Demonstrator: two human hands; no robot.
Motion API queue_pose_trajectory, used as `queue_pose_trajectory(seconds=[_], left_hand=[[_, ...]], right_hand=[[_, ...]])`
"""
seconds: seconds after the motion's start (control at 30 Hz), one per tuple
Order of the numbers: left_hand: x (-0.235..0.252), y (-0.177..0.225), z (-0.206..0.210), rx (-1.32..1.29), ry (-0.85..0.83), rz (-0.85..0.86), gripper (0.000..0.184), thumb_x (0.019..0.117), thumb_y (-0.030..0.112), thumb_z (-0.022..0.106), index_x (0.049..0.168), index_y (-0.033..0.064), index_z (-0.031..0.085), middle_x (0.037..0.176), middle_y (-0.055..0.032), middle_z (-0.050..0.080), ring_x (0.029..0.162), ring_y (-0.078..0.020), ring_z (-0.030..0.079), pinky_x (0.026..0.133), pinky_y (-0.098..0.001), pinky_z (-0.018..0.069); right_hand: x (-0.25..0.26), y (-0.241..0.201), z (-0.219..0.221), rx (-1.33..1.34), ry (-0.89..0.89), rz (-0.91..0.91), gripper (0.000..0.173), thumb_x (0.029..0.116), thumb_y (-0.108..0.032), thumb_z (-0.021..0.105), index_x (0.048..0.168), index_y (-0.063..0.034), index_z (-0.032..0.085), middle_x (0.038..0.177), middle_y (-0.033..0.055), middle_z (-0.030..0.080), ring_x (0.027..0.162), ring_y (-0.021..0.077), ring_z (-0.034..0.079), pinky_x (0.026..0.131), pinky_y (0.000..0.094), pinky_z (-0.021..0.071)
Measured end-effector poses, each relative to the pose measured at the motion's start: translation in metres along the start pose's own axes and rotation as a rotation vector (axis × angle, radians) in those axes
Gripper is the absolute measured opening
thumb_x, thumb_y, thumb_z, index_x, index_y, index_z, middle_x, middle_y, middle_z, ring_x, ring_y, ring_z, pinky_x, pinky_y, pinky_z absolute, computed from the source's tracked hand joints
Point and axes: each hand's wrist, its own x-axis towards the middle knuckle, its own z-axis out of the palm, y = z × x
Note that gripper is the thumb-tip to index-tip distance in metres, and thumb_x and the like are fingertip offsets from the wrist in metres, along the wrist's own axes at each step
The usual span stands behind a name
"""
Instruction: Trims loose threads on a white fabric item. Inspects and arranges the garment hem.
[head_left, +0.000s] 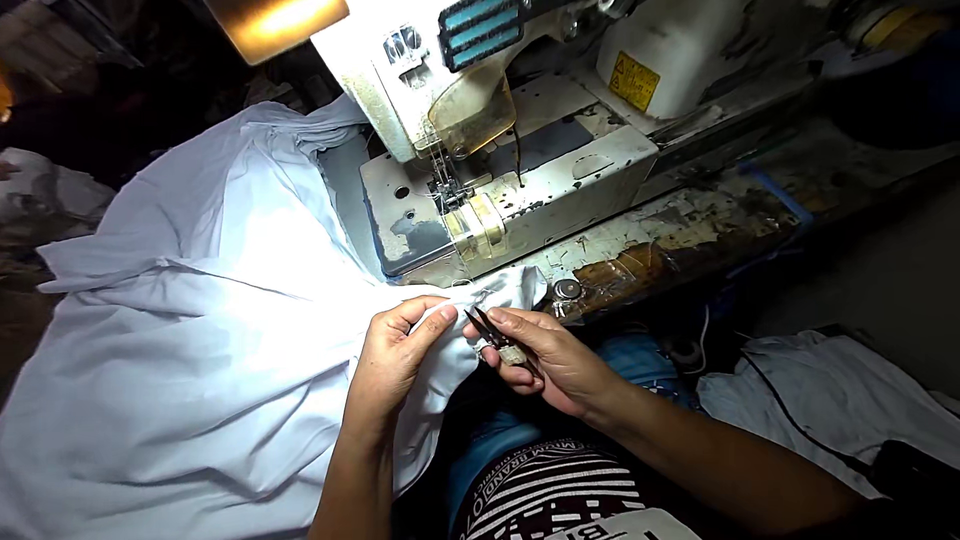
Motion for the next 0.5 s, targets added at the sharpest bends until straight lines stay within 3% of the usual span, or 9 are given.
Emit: queue_pose_trajectory(seconds=[0.17,0.33,0.5], left_hand=[[0.0002,-0.0015,0.0011,0.029,-0.016,-0.021,0.016,0.0948,0.004,0.062,0.086,0.0077,0.075,0.074,0.0041,0.070,0.069,-0.0002,0.065,0.066,-0.0172,0.0545],[0.0004,-0.0007,0.0009,0.054,-0.045,-0.066,0.016,0.0947,0.004,0.061,0.084,0.0092,0.073,0.070,0.0064,0.068,0.066,0.0018,0.063,0.064,-0.0158,0.0524],[0.0016,0.0018,-0.0004,-0.024,0.001,-0.106,0.018,0.0975,0.001,0.058,0.087,0.0067,0.072,0.069,0.0036,0.068,0.063,0.0000,0.063,0.062,-0.0165,0.0534]], right_hand=[[0.0030,-0.0009,0.0009,0.015,-0.030,0.006,0.027,0.1090,-0.020,0.044,0.106,-0.0048,0.066,0.075,-0.0028,0.061,0.048,-0.0035,0.043,0.043,0.0103,0.0350],[0.0070,0.0040,0.0037,0.108,0.049,0.000,0.025,0.1087,-0.017,0.046,0.095,-0.0052,0.064,0.063,-0.0044,0.054,0.043,-0.0042,0.040,0.040,0.0098,0.0314],[0.0004,0.0043,-0.0036,0.093,-0.076,0.040,0.030,0.1087,-0.023,0.040,0.102,-0.0073,0.064,0.068,-0.0051,0.057,0.046,-0.0040,0.043,0.041,0.0102,0.0345]])
